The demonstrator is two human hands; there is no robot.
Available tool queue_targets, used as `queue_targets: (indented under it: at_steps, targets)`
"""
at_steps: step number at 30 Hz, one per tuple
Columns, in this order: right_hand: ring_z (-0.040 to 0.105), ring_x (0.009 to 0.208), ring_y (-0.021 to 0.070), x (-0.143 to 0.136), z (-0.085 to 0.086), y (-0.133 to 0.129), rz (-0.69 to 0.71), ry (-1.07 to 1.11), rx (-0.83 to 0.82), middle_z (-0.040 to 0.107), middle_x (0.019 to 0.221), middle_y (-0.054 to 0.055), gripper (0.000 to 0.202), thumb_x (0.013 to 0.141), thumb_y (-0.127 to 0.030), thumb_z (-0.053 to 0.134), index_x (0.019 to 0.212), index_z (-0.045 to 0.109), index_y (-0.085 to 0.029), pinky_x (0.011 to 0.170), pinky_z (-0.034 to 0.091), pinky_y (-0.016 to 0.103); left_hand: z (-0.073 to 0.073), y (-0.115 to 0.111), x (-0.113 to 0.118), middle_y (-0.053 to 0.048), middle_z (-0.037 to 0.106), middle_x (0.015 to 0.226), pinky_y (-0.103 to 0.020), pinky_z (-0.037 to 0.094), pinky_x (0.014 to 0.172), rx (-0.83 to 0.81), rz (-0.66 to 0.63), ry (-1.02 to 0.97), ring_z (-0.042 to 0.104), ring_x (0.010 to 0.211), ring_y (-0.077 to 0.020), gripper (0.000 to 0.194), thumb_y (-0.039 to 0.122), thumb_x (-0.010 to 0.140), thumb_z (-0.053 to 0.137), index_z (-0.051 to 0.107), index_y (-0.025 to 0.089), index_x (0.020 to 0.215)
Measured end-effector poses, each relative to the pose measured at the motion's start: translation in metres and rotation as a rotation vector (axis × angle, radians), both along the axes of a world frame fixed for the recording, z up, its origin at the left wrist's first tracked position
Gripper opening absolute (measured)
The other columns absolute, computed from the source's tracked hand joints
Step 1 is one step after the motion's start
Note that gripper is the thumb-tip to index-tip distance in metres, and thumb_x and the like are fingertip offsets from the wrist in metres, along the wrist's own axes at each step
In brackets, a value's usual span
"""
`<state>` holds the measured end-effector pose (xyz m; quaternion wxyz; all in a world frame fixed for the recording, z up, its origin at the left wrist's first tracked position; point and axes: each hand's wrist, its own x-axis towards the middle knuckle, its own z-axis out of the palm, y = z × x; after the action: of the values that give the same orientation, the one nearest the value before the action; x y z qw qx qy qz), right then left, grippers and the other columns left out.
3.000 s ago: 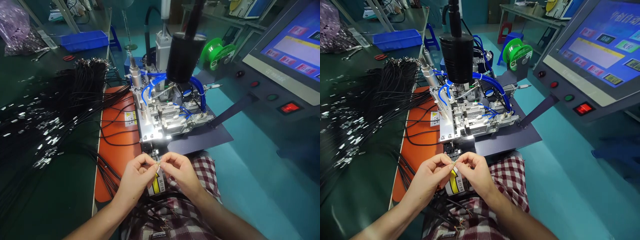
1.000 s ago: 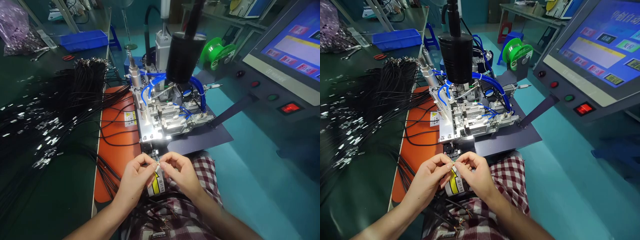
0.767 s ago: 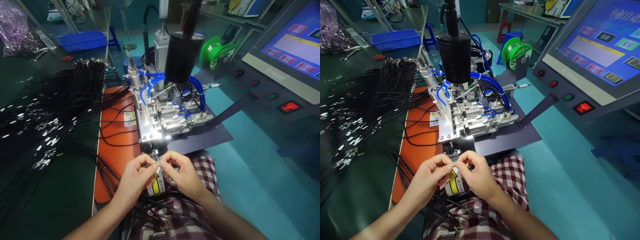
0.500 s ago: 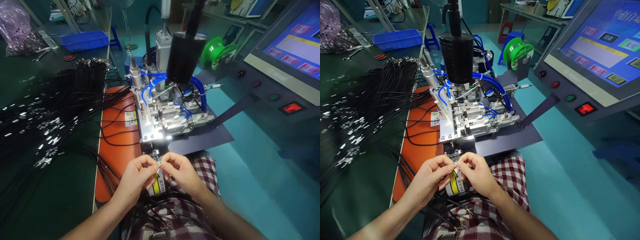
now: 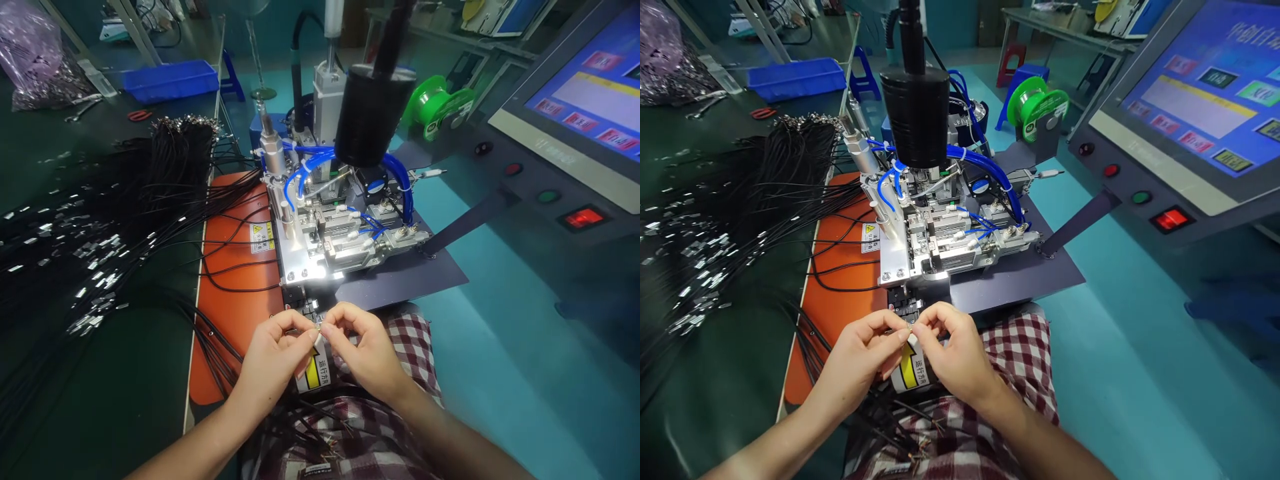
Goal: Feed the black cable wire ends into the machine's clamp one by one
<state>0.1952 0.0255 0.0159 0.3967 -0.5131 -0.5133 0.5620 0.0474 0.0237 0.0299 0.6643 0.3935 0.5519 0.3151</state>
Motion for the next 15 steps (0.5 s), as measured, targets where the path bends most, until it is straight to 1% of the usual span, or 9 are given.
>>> queue_targets:
  at_steps: [4, 6, 8, 12, 15]
  targets:
    - [0.042, 0.046, 0.0085, -0.001, -0.005, 0.002, 0.042, 0.251, -0.220, 0.047, 0.051, -0.006, 0.020, 0.079, -0.032, 0.061, 0.069, 0.053, -0.016, 0.047, 0.032, 0.021, 0.003, -0.002, 0.003, 0.009, 0.041, 0.040, -0.015, 0.023, 0.036, 0.032, 0.077, -0.010, 0.032, 0.036, -0.0039, 0.020, 0.033, 0.074, 0.065, 0.056, 0.015, 0.076]
    - [0.041, 0.045, 0.0078, -0.001, -0.008, 0.003, 0.041, 0.334, -0.279, 0.047, 0.050, -0.006, 0.023, 0.078, -0.035, 0.062, 0.068, 0.053, -0.016, 0.047, 0.031, 0.021, 0.003, -0.001, 0.002, 0.009, 0.041, 0.041, -0.015, 0.023, 0.036, 0.031, 0.080, -0.042, 0.032, 0.036, -0.0039, 0.019, 0.032, 0.074, 0.066, 0.056, 0.016, 0.079]
    - [0.040, 0.044, 0.0074, -0.001, -0.010, 0.002, 0.033, 0.362, -0.295, 0.047, 0.049, -0.006, 0.024, 0.077, -0.036, 0.063, 0.068, 0.053, -0.016, 0.047, 0.030, 0.021, 0.001, 0.000, 0.000, 0.009, 0.041, 0.041, -0.015, 0.022, 0.037, 0.017, 0.036, -0.082, 0.032, 0.036, -0.0040, 0.018, 0.031, 0.075, 0.065, 0.057, 0.016, 0.082]
    - [0.038, 0.045, 0.0069, 0.001, -0.012, 0.001, 0.051, 0.339, -0.282, 0.046, 0.050, -0.007, 0.026, 0.078, -0.037, 0.063, 0.069, 0.052, -0.016, 0.047, 0.029, 0.021, -0.004, 0.003, -0.005, 0.010, 0.037, 0.040, -0.016, 0.021, 0.038, -0.022, -0.075, -0.162, 0.029, 0.037, -0.0038, 0.015, 0.031, 0.081, 0.060, 0.055, 0.017, 0.083]
    - [0.038, 0.045, 0.0073, 0.003, -0.012, 0.004, 0.072, 0.302, -0.270, 0.045, 0.050, -0.007, 0.026, 0.078, -0.038, 0.062, 0.069, 0.051, -0.017, 0.046, 0.029, 0.021, -0.001, 0.006, -0.007, 0.010, 0.037, 0.041, -0.016, 0.021, 0.037, -0.042, -0.125, -0.114, 0.029, 0.036, -0.0047, 0.015, 0.032, 0.083, 0.056, 0.054, 0.018, 0.086]
